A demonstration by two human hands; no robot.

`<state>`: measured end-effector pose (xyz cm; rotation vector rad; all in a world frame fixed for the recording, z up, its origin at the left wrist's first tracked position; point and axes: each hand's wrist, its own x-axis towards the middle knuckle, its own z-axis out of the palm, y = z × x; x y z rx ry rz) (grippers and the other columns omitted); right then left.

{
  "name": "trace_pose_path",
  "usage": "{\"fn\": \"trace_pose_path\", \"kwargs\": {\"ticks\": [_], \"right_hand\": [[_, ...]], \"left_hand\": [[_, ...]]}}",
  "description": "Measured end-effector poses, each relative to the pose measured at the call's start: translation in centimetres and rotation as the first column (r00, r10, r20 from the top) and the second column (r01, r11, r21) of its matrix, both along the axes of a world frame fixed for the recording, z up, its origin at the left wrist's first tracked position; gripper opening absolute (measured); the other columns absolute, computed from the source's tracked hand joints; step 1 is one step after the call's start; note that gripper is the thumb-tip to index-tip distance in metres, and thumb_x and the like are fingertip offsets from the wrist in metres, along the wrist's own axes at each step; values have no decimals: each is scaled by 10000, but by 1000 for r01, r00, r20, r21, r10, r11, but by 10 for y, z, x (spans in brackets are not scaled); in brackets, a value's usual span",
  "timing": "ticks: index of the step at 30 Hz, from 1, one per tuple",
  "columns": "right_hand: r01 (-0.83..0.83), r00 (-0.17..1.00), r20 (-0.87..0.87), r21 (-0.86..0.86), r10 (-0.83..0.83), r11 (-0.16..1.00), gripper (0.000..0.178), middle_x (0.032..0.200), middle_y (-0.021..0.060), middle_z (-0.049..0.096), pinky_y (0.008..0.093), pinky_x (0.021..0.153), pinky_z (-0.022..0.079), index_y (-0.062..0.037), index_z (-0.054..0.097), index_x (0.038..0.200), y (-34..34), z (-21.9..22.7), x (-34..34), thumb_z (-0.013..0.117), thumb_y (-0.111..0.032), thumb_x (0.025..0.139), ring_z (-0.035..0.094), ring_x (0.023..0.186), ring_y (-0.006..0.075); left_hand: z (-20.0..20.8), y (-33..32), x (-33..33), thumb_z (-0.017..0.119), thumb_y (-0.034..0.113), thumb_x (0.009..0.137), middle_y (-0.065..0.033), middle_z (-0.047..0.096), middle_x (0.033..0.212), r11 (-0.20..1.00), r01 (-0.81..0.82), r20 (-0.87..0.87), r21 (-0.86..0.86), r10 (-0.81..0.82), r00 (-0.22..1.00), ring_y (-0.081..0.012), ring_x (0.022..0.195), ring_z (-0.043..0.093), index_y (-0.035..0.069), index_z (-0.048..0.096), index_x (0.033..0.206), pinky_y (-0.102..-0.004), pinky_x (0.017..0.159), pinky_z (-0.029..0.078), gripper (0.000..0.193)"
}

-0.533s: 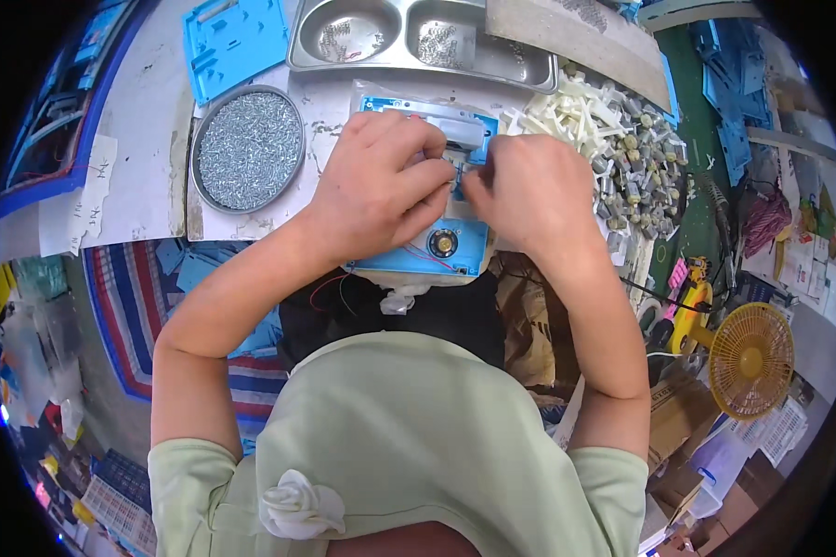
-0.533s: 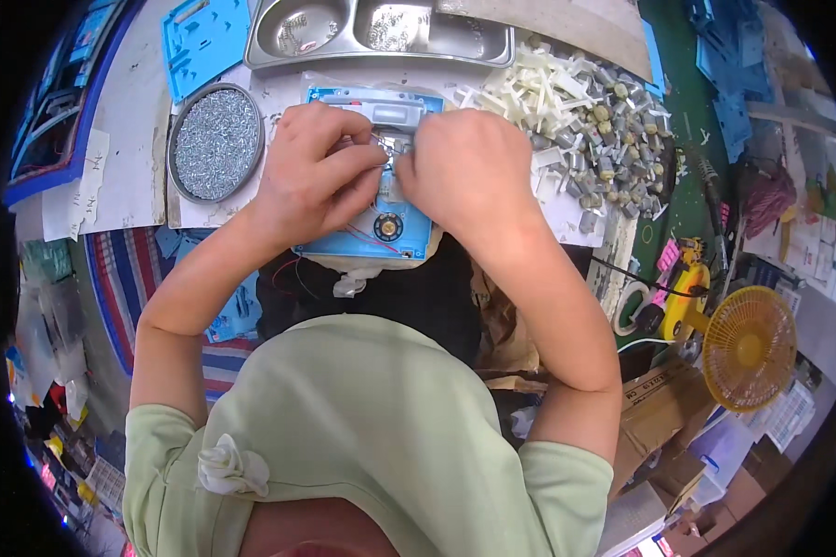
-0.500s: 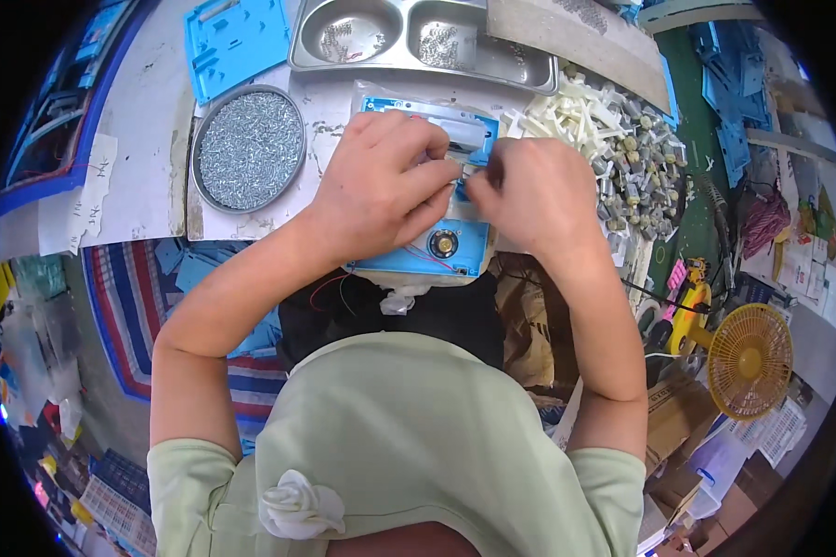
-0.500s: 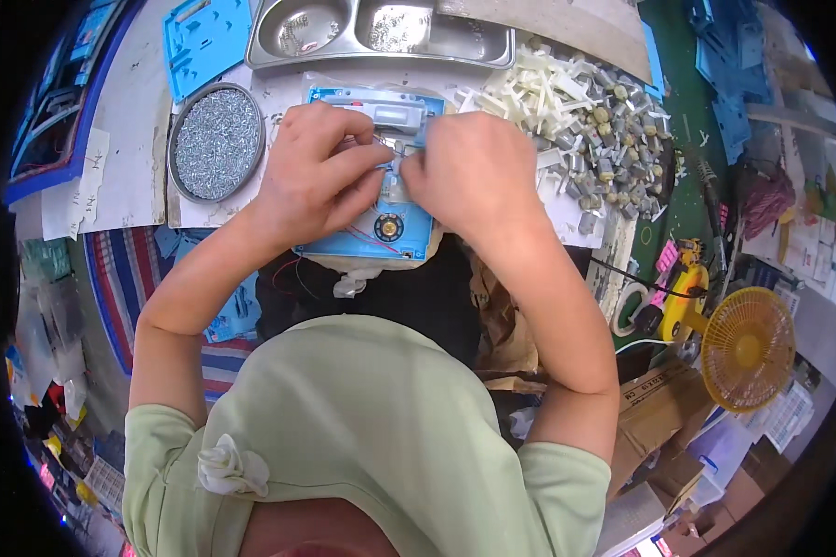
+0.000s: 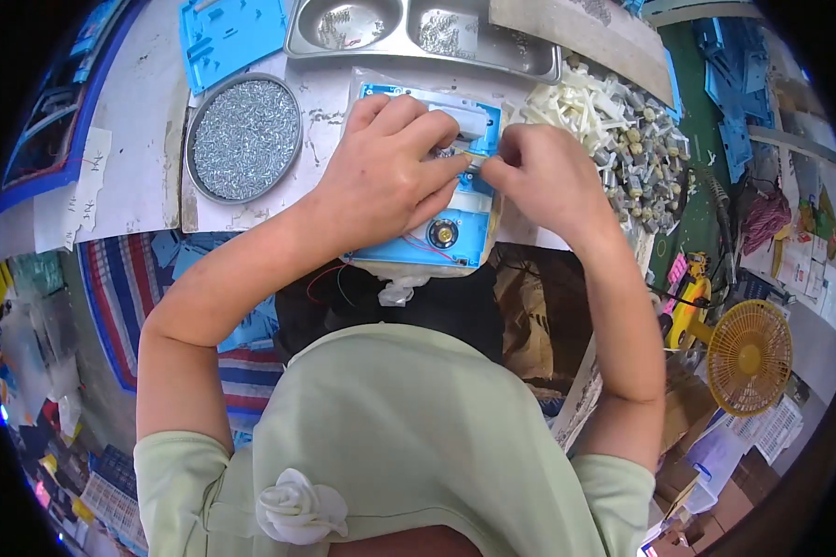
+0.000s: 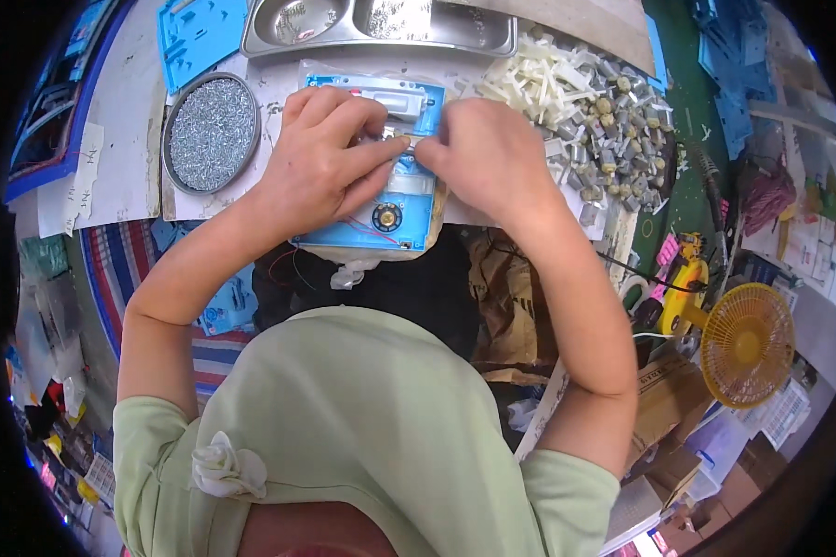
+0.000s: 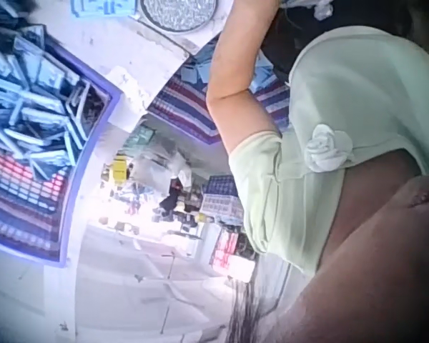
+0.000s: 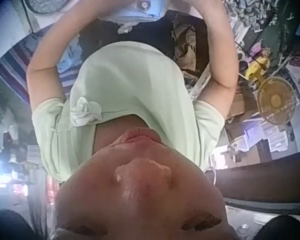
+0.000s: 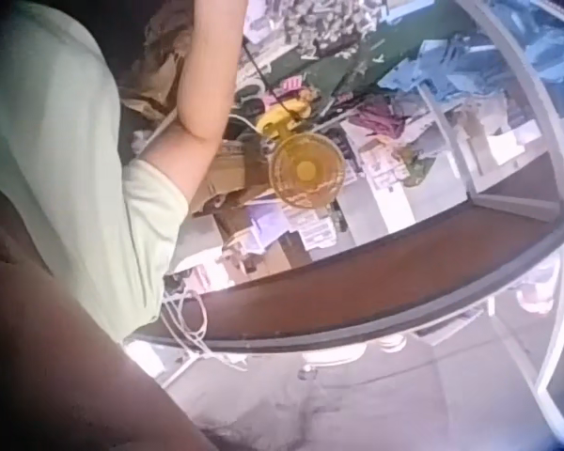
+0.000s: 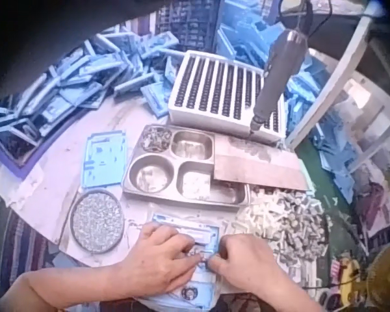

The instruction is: The person is assembling an electronic component, which involves soldering wires to a small speaker and circuit board inside a blue plastic casing, and then using an electric screwdriver to secure the housing.

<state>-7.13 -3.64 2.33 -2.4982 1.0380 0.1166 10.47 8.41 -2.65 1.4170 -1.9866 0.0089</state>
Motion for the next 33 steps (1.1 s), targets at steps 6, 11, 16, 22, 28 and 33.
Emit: {"fn": "trace_pose_path", "kwargs": {"ticks": [6, 11, 16, 22, 28, 33], "right_hand": [[-304, 941, -236, -280, 241, 910, 115, 804, 174, 723, 435, 714, 587, -29, 747, 777, 29, 19, 23, 683, -125, 766, 717, 776, 348], [134, 973, 130, 346, -189, 928, 195, 685, 102, 689, 337, 593, 530, 12, 686, 748, -9, -4, -14, 745, -153, 836, 683, 642, 188], [172, 843, 335, 573, -421, 801, 260, 595, 24, 611, 269, 536, 458, -2, 647, 884, 3, -19, -23, 815, -191, 824, 564, 549, 83], [158, 908, 408, -121, -95, 980, 178, 616, 82, 613, 400, 524, 484, -80, 595, 868, 32, -39, -8, 739, -184, 850, 639, 580, 275], [239, 855, 486, -61, -181, 969, 199, 704, 162, 641, 469, 590, 506, -61, 599, 943, 39, -53, -16, 715, -212, 883, 662, 650, 348], [349, 748, 534, 191, -395, 917, 291, 659, 88, 649, 326, 593, 490, -53, 667, 1073, -31, 29, -52, 770, -235, 870, 625, 589, 170]], "left_hand": [[-1, 1, 2, 754, 148, 756, -40, 589, 1019, 1000, 2, -12, 25, -2, 1000, -268, 984, 566, 135, 747, 1004, -451, 930, 396, 249], [-3, -3, 0, 769, 140, 742, -45, 580, 1033, 999, 30, -100, 20, -28, 995, -267, 960, 561, 121, 713, 985, -438, 897, 397, 251], [-6, -5, 5, 789, 91, 722, -58, 576, 1056, 998, -9, -321, 56, 27, 947, -263, 928, 565, 116, 693, 986, -412, 837, 409, 282], [-6, -2, 6, 789, 69, 710, -56, 584, 1077, 998, -30, -279, 49, 42, 959, -247, 915, 572, 133, 702, 1006, -407, 823, 417, 314], [0, 3, -2, 750, 203, 764, -82, 587, 1288, 993, -91, 31, 76, 89, 996, -342, 1127, 519, 185, 739, 1108, -520, 965, 365, 344], [12, -6, -4, 753, 228, 752, -109, 572, 1323, 991, -67, 61, 115, 61, 996, -351, 1191, 488, 144, 738, 1106, -533, 1016, 339, 364]]}}
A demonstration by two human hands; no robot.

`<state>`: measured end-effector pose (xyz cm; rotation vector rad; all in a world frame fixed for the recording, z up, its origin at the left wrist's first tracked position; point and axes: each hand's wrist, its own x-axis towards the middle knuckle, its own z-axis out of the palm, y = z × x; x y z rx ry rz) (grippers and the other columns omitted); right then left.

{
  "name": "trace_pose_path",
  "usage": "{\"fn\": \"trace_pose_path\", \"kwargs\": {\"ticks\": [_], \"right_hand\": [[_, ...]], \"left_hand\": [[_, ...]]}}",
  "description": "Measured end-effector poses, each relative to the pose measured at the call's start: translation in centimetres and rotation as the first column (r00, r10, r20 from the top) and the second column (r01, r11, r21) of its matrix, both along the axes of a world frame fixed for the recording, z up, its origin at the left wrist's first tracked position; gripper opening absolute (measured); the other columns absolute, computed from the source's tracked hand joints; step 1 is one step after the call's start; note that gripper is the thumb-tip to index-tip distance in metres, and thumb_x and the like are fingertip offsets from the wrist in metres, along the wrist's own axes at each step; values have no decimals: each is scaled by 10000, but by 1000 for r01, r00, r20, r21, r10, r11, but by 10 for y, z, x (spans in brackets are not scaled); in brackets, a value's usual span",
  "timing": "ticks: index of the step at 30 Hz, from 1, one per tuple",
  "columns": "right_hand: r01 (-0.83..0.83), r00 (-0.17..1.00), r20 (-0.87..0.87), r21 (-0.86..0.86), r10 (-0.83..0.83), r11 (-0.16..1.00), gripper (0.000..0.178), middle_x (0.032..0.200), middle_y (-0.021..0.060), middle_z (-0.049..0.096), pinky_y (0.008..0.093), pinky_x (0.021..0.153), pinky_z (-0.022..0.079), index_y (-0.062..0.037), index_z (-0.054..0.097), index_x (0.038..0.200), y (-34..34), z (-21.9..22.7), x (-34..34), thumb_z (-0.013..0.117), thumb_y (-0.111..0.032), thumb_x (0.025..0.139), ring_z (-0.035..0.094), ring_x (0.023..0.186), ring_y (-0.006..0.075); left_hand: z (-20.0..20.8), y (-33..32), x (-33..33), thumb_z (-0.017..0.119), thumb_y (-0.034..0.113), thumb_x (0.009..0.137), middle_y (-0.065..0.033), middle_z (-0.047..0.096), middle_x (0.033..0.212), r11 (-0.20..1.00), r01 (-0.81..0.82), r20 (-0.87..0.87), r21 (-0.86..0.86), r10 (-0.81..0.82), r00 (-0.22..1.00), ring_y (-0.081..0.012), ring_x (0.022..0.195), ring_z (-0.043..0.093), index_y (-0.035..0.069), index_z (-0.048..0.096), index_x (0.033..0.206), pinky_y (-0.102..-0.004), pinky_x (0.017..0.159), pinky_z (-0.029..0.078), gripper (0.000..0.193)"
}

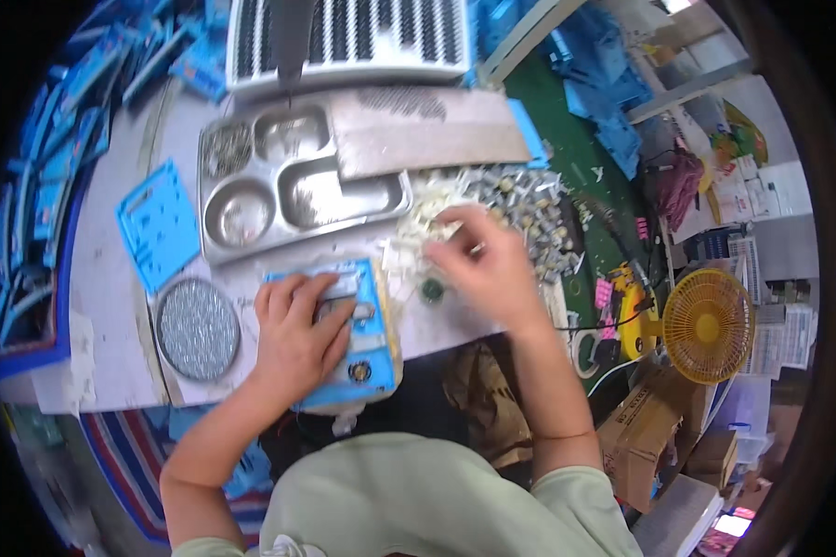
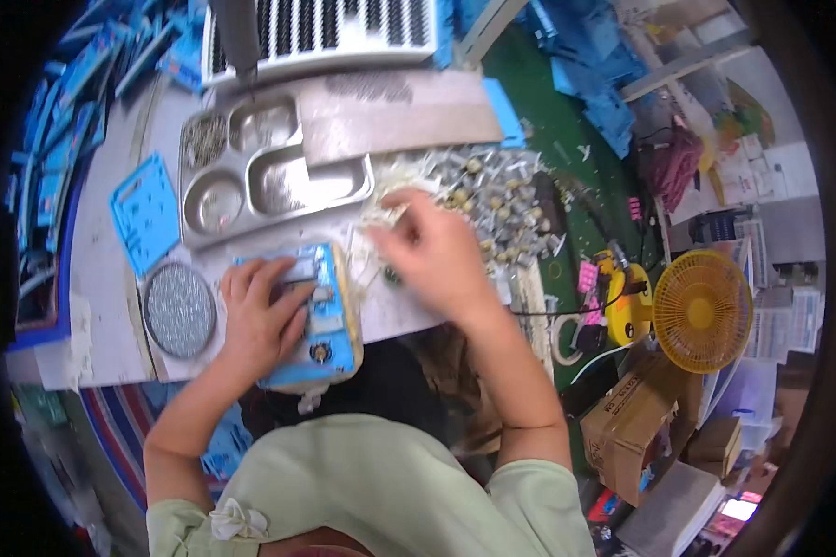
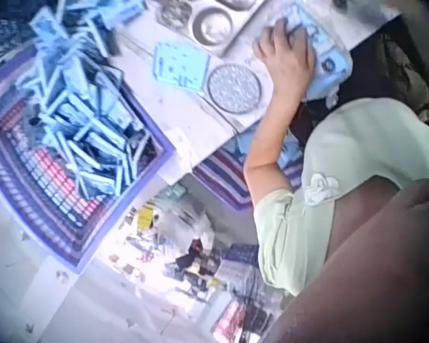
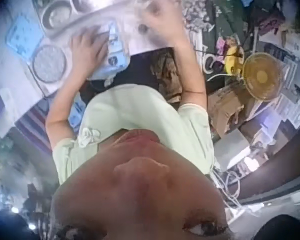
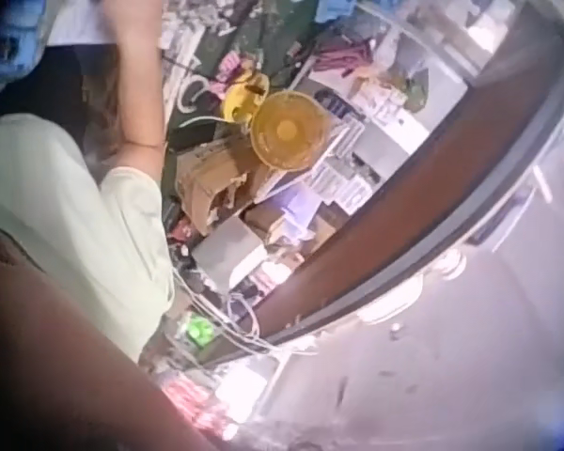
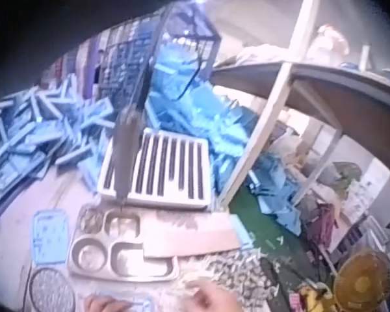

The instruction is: The person is assembling an electronic component, which involves soldering wires to a small speaker and circuit board inside a blue plastic casing, and then using an electric screwdriver to secure the housing.

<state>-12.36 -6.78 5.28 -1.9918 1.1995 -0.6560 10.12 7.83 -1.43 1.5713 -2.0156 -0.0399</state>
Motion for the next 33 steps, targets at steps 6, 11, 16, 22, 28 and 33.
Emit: {"fn": "trace_pose_path", "kwargs": {"ticks": [6, 11, 16, 22, 28, 33], "right_hand": [[387, 904, 253, -145, -344, 911, 164, 764, 52, 700, 280, 565, 494, -27, 727, 991, -278, 59, -55, 725, -127, 861, 639, 620, 124], [298, 923, 45, -714, -383, 634, 306, 972, 144, 732, 397, 776, 553, 10, 678, 1173, -458, 54, -72, 658, -137, 905, 695, 885, 241], [829, 466, 848, -318, -253, 460, 254, 998, 156, 723, 394, 910, 494, 40, 688, 1068, -484, 110, -22, 649, -156, 910, 664, 1014, 305], [-144, 981, -161, -978, -112, 153, 196, 1258, 112, 618, 434, 968, 485, -53, 715, 1031, -370, 96, 76, 660, -89, 846, 545, 1217, 327], [-436, 386, -791, -610, -475, 662, 316, 1484, 78, 520, 588, 1081, 399, -155, 730, 1226, -452, 60, 104, 570, -236, 965, 415, 1419, 380], [-128, 63, -903, -429, -424, 894, 445, 1506, 114, 542, 684, 1037, 389, -116, 636, 1382, -491, 74, 93, 534, -266, 975, 548, 1331, 367]], "left_hand": [[9, -4, 1, 768, 259, 733, -122, 575, 1313, 999, 16, -28, 38, -15, 999, -356, 1195, 487, 131, 736, 1084, -535, 1015, 343, 374], [-2, -4, 3, 781, 292, 716, -118, 560, 1318, 994, 53, -61, 93, -47, 997, -365, 1178, 477, 161, 733, 1091, -547, 998, 356, 400], [3, 0, 5, 785, 324, 703, -110, 555, 1314, 988, 34, -60, 148, -26, 998, -350, 1138, 482, 186, 738, 1082, -544, 970, 363, 406], [10, -3, 3, 787, 322, 728, -95, 578, 1314, 986, -44, -28, 163, 49, 998, -305, 1155, 509, 160, 739, 1059, -506, 995, 356, 372], [8, -8, 2, 788, 301, 720, -107, 574, 1319, 992, -24, -63, 125, 32, 998, -319, 1160, 511, 147, 729, 1046, -512, 1008, 358, 366], [4, -10, 0, 787, 296, 713, -92, 568, 1319, 994, -31, -71, 109, 39, 997, -320, 1159, 498, 171, 733, 1057, -520, 987, 369, 370]]}}
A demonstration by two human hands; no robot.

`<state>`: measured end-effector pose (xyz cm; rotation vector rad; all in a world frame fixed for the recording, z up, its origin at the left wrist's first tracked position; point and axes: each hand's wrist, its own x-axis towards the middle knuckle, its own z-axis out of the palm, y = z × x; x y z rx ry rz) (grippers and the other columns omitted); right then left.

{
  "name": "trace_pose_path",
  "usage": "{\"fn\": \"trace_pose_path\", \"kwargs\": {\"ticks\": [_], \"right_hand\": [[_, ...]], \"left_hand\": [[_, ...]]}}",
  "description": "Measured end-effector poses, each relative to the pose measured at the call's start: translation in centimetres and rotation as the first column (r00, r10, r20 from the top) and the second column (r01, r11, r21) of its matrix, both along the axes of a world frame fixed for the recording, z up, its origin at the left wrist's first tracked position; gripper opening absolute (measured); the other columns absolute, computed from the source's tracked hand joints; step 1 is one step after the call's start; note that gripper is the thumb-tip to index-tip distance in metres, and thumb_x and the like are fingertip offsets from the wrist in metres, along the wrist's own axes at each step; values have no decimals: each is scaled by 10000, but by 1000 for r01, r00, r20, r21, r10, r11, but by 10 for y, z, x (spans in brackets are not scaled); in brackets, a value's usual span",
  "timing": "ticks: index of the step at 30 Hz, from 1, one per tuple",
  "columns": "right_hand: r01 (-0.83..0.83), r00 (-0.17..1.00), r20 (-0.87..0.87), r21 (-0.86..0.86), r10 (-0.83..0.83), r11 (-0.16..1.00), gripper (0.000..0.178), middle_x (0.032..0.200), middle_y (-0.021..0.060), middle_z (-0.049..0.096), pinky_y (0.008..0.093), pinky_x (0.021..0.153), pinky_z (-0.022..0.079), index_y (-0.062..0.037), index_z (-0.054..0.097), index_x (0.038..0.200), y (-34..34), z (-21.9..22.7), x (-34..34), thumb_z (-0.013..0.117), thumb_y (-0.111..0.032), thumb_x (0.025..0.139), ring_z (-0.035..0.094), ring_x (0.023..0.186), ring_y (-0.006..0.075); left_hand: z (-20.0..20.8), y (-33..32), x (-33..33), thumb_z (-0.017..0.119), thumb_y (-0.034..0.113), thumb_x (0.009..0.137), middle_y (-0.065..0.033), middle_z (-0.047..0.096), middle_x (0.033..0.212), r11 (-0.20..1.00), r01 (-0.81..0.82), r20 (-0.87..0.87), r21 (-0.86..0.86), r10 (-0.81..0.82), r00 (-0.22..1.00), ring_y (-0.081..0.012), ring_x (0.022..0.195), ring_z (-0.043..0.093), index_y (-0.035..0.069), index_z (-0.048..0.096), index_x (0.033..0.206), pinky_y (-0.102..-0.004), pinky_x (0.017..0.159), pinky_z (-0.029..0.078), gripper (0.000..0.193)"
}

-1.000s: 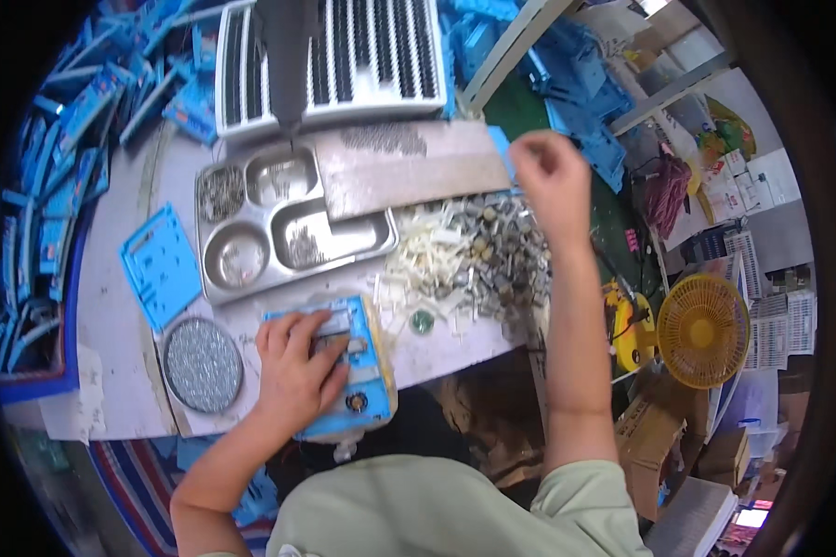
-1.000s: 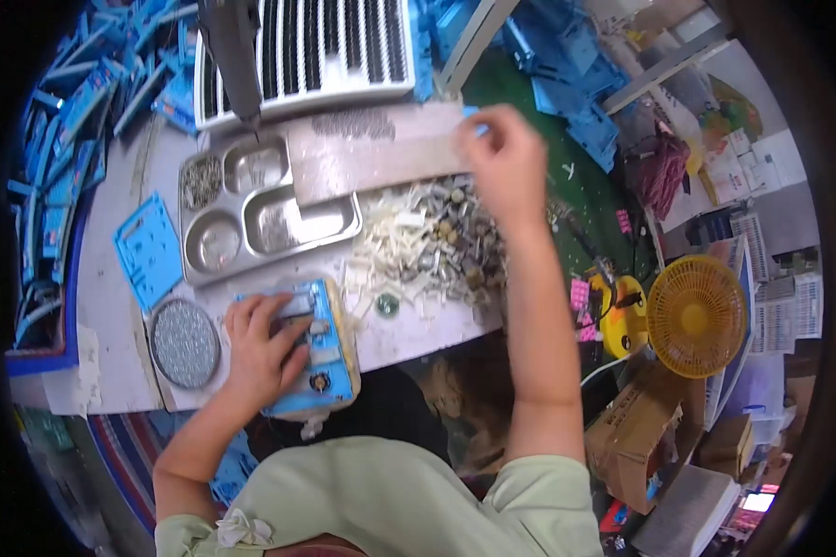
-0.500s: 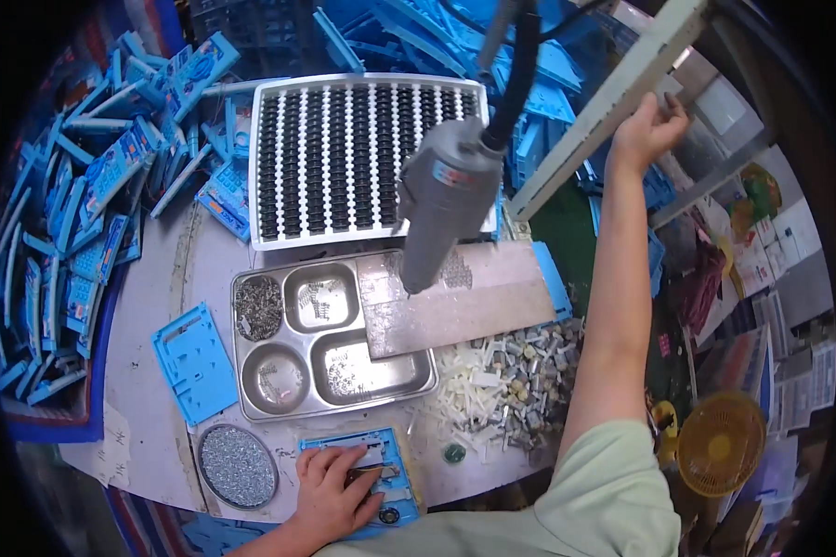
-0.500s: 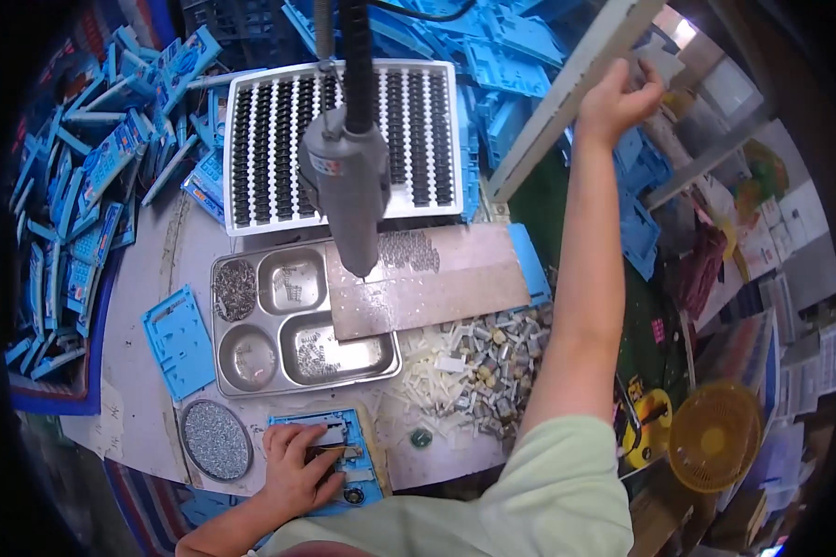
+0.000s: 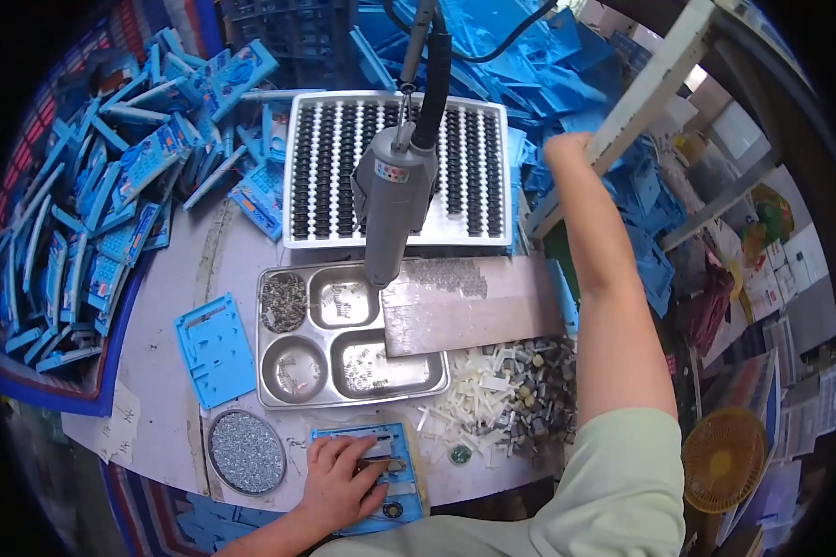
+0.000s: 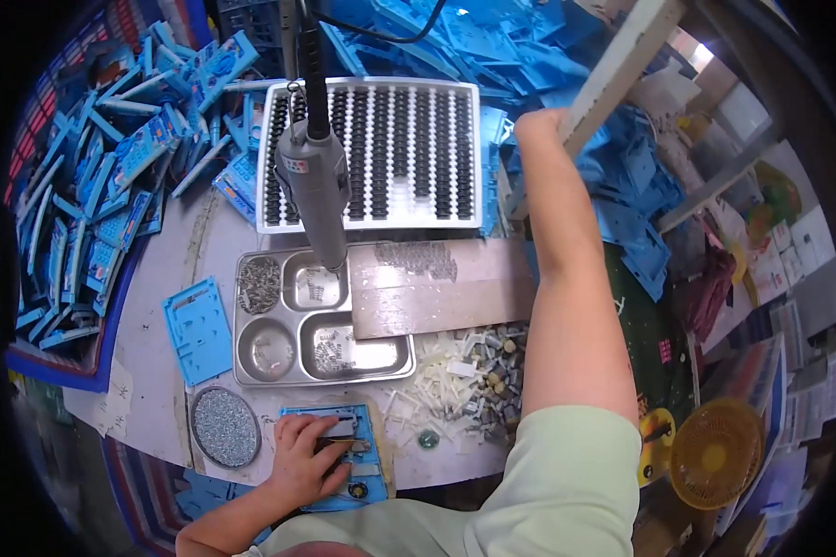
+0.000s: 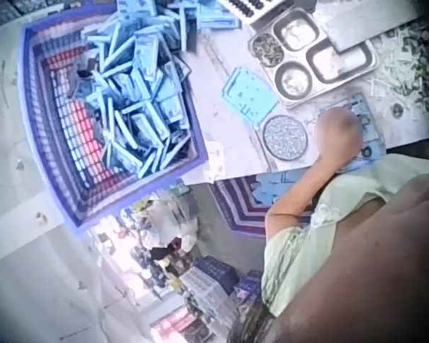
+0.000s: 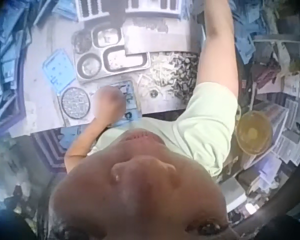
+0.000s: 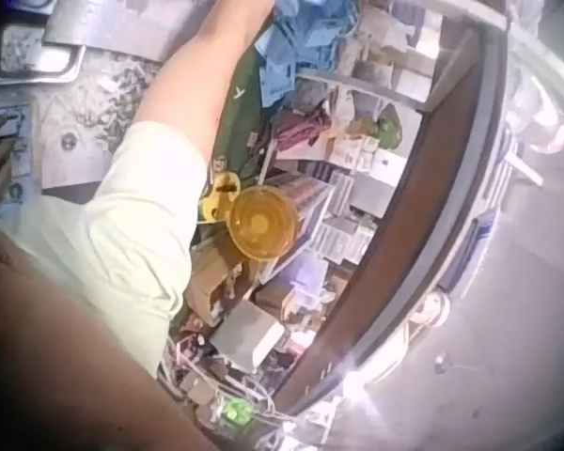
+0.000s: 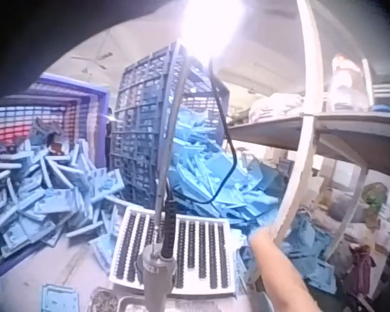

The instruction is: The person is assembling an electronic component, which involves soldering wires to a small speaker and circuit board inside a blue plastic casing, and then using an electric screwdriver to secure the housing.

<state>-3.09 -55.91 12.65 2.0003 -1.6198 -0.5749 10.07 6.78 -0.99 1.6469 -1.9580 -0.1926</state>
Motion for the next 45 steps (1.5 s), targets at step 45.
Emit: {"fn": "trace_pose_path", "kwargs": {"ticks": [45], "right_hand": [[-677, 487, 838, 183, 246, 713, 289, 899, 127, 747, 375, 694, 581, -69, 741, 1038, 163, 61, -35, 731, -287, 849, 724, 800, 234]], "left_hand": [[-2, 6, 5, 787, 237, 693, -141, 554, 1320, 1000, -2, -37, -18, 1, 999, -384, 1194, 476, 134, 717, 1091, -537, 1012, 352, 417]]}}
